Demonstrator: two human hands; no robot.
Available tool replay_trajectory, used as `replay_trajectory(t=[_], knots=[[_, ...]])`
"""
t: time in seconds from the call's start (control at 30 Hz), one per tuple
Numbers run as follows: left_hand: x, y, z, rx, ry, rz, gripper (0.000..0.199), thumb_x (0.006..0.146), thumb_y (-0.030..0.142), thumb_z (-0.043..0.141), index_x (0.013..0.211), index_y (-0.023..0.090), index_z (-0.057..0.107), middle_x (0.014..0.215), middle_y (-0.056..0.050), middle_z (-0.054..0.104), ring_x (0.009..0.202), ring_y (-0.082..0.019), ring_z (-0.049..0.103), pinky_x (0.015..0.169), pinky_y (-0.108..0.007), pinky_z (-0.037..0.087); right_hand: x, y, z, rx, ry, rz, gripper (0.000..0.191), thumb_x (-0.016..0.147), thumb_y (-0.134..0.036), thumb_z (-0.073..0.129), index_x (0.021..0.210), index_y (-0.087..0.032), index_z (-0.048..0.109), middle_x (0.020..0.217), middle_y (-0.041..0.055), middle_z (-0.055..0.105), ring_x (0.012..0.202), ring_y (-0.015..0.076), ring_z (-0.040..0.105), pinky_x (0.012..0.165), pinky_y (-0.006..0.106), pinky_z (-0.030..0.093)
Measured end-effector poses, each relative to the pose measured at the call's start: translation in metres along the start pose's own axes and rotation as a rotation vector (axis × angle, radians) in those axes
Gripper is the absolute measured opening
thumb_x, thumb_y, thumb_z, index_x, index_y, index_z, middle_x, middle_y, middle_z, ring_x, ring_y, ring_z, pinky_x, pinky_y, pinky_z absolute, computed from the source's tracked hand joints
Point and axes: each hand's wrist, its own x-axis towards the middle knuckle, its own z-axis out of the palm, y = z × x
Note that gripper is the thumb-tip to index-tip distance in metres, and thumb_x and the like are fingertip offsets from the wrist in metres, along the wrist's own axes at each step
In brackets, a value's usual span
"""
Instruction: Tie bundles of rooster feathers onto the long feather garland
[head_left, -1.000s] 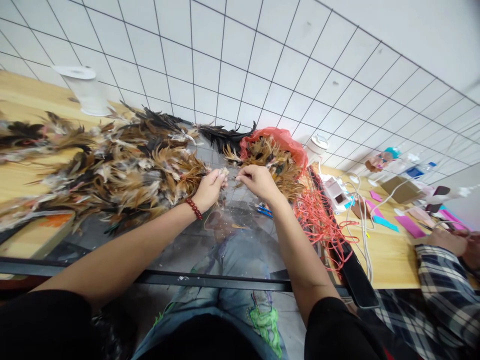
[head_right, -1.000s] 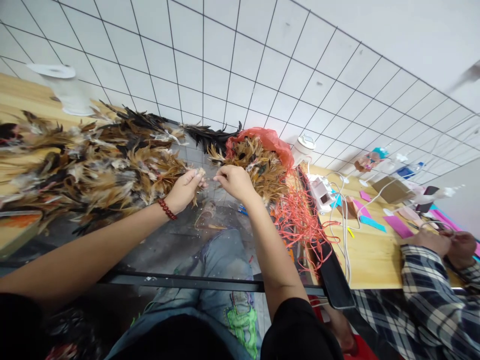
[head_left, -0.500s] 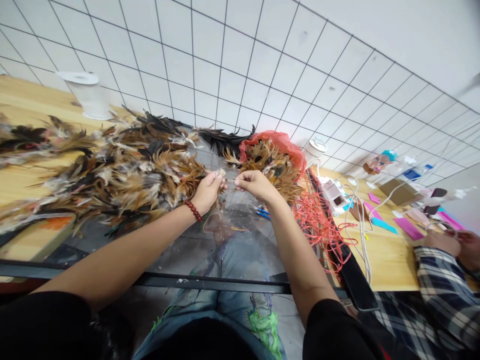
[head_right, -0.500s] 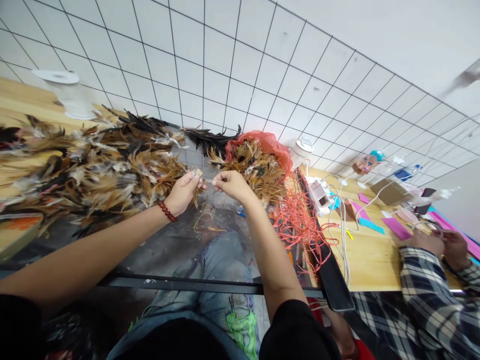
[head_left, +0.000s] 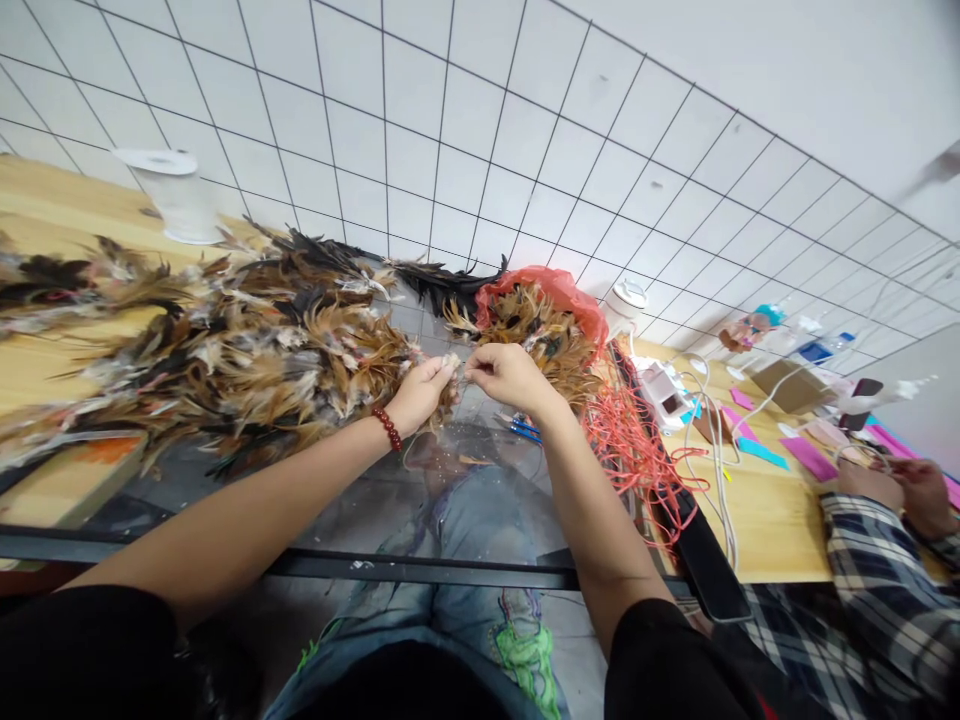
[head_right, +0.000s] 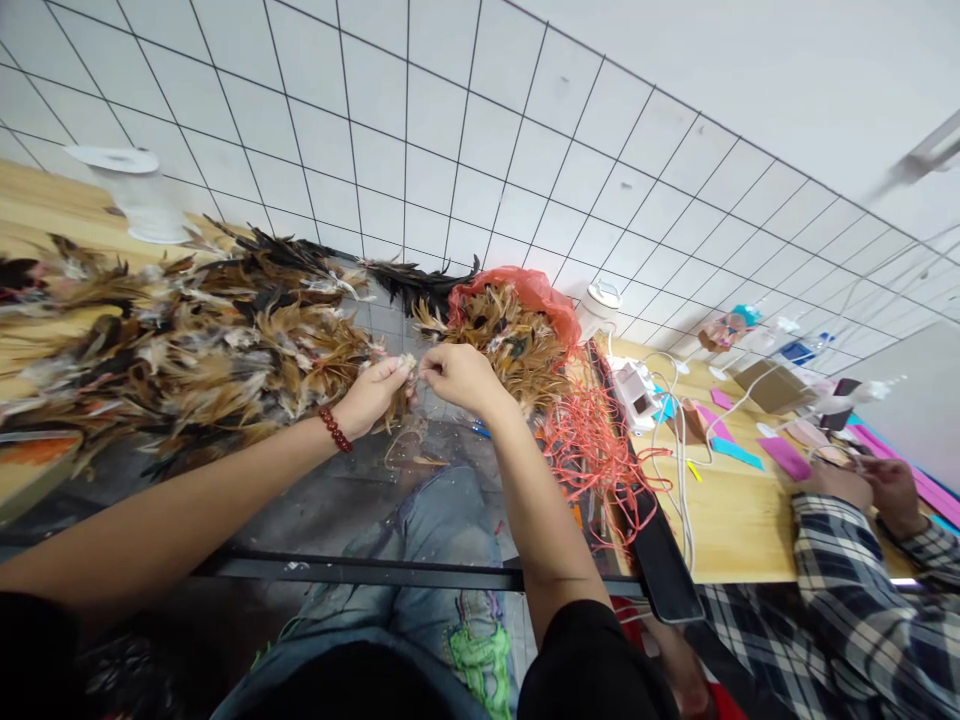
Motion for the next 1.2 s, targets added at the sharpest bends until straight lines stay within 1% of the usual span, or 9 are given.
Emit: replay_trajectory(t=[0.2,0.4,0.6,0.7,0.83,0.93,1.07,1.13,1.2], knots=[[-0.001,-0.004,-0.002,0.01,-0.081,0.034,0.039,0.08,0.051,0.067,0.072,0.018,0.049,0.053,0.007,0.043,0.043,-0.007,0.044,0.048,-0.021,0.041,0.003,0.004,0.009,-0.004,0.115,-0.051,0.008,0.083,-0.018,0.061,0.081,-0.017,0.069,0.078,0.002,0.066,0.072,0.0126,0.055,0.068,0.023,0.038],[0.001,-0.003,-0.003,-0.045,-0.138,0.023,0.046,0.074,0.061,0.07,0.075,0.017,0.053,0.051,0.008,0.036,0.042,-0.005,0.032,0.044,-0.019,0.034,0.003,0.006,0.015,-0.037,0.154,-0.071,0.011,0.085,-0.019,0.059,0.082,-0.018,0.069,0.081,0.0024,0.066,0.075,0.0137,0.056,0.07,0.024,0.038],[0.0,0.003,-0.004,-0.109,-0.153,0.008,0.044,0.073,0.055,0.074,0.071,0.018,0.052,0.051,0.008,0.035,0.042,-0.005,0.033,0.046,-0.021,0.04,0.004,0.01,0.015,-0.111,0.198,0.009,0.017,0.09,-0.025,0.055,0.097,-0.018,0.069,0.091,0.0043,0.068,0.083,0.0158,0.06,0.077,0.026,0.043],[0.001,0.004,-0.005,-0.152,-0.072,-0.009,0.036,0.079,0.046,0.071,0.07,0.018,0.05,0.052,0.008,0.038,0.043,-0.005,0.036,0.047,-0.021,0.042,0.003,0.016,0.017,-0.3,0.071,0.1,0.023,0.092,-0.022,0.05,0.105,-0.021,0.069,0.105,0.0065,0.067,0.094,0.0186,0.061,0.082,0.029,0.043],[0.003,0.003,-0.005,-0.186,0.039,-0.022,0.029,0.085,0.037,0.065,0.069,0.018,0.05,0.05,0.008,0.038,0.042,-0.006,0.036,0.046,-0.02,0.042,0.001,0.02,0.03,-0.602,-0.152,0.098,0.033,0.094,-0.015,0.042,0.109,-0.02,0.07,0.111,0.0128,0.065,0.105,0.0249,0.057,0.086,0.036,0.041],[0.005,0.002,-0.006,-0.212,0.09,-0.02,0.027,0.087,0.033,0.062,0.069,0.018,0.049,0.05,0.008,0.038,0.042,-0.006,0.037,0.047,-0.02,0.043,0.001,0.023,0.039,-0.677,-0.178,0.089,0.033,0.095,-0.018,0.039,0.105,-0.017,0.07,0.109,0.0165,0.064,0.109,0.0282,0.053,0.088,0.04,0.04],[0.005,0.004,-0.007,-0.235,0.108,-0.015,0.026,0.09,0.03,0.058,0.069,0.018,0.049,0.05,0.007,0.039,0.042,-0.007,0.038,0.047,-0.02,0.043,0.004,0.03,0.035,-0.453,0.011,0.127,0.023,0.092,-0.017,0.045,0.096,-0.017,0.068,0.105,0.0121,0.065,0.101,0.0237,0.054,0.088,0.037,0.041],[0.004,0.004,-0.007,-0.246,0.11,-0.007,0.026,0.09,0.03,0.058,0.069,0.018,0.049,0.05,0.007,0.04,0.043,-0.007,0.038,0.047,-0.02,0.043,0.006,0.033,0.026,-0.188,0.16,0.192,0.016,0.087,-0.017,0.05,0.09,-0.017,0.065,0.096,0.0073,0.064,0.09,0.0188,0.055,0.083,0.032,0.042],[0.004,0.004,-0.006,-0.249,0.109,-0.005,0.027,0.088,0.033,0.061,0.069,0.018,0.049,0.051,0.007,0.041,0.043,-0.007,0.04,0.048,-0.02,0.043,0.008,0.031,0.019,0.144,0.229,0.267,0.009,0.083,-0.021,0.053,0.083,-0.017,0.062,0.081,0.0018,0.061,0.074,0.0144,0.052,0.073,0.028,0.042]])
